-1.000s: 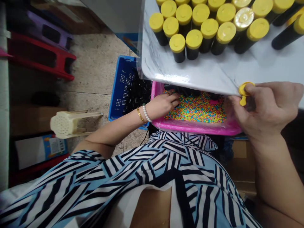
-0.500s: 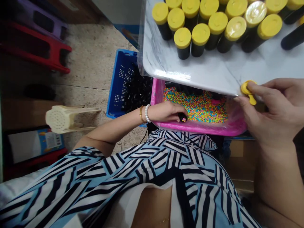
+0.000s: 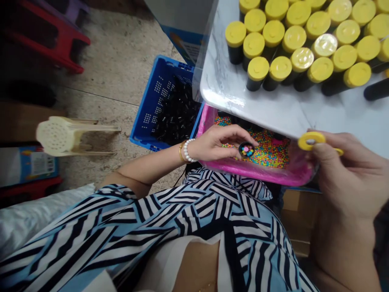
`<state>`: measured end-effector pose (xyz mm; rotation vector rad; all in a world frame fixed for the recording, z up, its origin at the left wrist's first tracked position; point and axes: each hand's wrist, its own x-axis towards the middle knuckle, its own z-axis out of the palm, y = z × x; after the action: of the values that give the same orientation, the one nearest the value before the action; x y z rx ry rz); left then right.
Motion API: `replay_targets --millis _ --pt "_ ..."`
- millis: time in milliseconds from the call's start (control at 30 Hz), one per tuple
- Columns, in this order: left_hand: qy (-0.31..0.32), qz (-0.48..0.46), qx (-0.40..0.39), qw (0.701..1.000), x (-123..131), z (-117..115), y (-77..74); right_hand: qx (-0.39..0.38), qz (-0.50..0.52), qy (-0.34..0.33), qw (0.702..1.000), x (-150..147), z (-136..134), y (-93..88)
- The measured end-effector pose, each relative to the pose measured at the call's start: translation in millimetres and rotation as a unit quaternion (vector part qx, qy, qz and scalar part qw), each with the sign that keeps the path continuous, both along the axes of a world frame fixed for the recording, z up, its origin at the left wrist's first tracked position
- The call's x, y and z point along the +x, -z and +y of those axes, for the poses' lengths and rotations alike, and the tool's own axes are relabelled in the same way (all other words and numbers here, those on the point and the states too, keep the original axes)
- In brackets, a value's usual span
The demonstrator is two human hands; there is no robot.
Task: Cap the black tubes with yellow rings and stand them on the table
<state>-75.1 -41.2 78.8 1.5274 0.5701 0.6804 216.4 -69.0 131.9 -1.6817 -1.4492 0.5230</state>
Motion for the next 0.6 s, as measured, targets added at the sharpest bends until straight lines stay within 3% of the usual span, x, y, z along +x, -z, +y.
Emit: replay_targets --millis 67,200,367,600 --pt "-0.028 0.007 0.077 0.997 9 2 -14.8 -0.063 0.155 -0.009 0.986 -16 -1 -5.2" --pt "-0.108 0.105 0.24 0.959 38 16 -37.3 -0.034 0.306 -0.028 0.951 -25 10 -12.6" --pt "-0.192 0.226 0.309 0.904 71 36 -38.8 -0.096 0.3 -0.025 0.949 -26 25 -17.8" --pt "-0.197 0.185 0.329 0.905 75 39 -31.1 -0.114 0.256 -0.041 0.959 -34 38 -17.9"
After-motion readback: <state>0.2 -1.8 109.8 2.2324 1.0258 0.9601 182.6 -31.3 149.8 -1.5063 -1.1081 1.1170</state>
